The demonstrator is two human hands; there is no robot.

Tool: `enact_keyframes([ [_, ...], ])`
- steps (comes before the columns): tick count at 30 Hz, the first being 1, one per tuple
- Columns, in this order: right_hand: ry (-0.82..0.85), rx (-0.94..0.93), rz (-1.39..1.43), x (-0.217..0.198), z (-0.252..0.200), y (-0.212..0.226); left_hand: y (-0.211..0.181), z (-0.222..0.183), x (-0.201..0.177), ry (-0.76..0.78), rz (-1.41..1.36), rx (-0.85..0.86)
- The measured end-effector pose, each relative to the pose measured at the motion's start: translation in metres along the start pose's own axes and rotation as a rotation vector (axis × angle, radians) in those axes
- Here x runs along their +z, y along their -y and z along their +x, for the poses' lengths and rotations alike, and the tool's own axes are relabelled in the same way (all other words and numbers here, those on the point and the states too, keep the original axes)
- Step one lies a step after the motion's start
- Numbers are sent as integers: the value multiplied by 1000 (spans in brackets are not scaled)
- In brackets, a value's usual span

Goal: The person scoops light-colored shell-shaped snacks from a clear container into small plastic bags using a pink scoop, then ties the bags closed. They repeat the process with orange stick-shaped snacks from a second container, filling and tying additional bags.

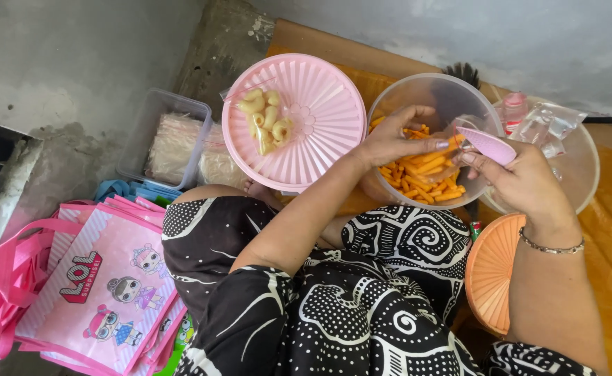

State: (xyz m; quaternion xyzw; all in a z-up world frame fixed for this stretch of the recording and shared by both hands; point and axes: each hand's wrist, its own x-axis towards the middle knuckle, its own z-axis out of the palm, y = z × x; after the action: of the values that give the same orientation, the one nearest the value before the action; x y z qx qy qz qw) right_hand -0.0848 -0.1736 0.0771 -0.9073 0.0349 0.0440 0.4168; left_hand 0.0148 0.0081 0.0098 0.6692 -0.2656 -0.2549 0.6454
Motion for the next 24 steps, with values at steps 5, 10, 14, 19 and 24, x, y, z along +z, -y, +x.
enact_keyframes([
  [5,-6,-194,252,-1,-1,9,6,-4,-11,515,-313,119],
  [10,-129,-296,278,5,-9,20,-2,-19,-9,573,-478,192],
  [14,-146,-346,268,10,-14,31,-12,-33,-3,351,-205,-32],
  [19,-175,-405,221,10,-20,39,-19,-45,-3,250,-375,-77],
  [24,-149,-390,211,13,-26,56,-8,-51,-2,283,-469,40],
])
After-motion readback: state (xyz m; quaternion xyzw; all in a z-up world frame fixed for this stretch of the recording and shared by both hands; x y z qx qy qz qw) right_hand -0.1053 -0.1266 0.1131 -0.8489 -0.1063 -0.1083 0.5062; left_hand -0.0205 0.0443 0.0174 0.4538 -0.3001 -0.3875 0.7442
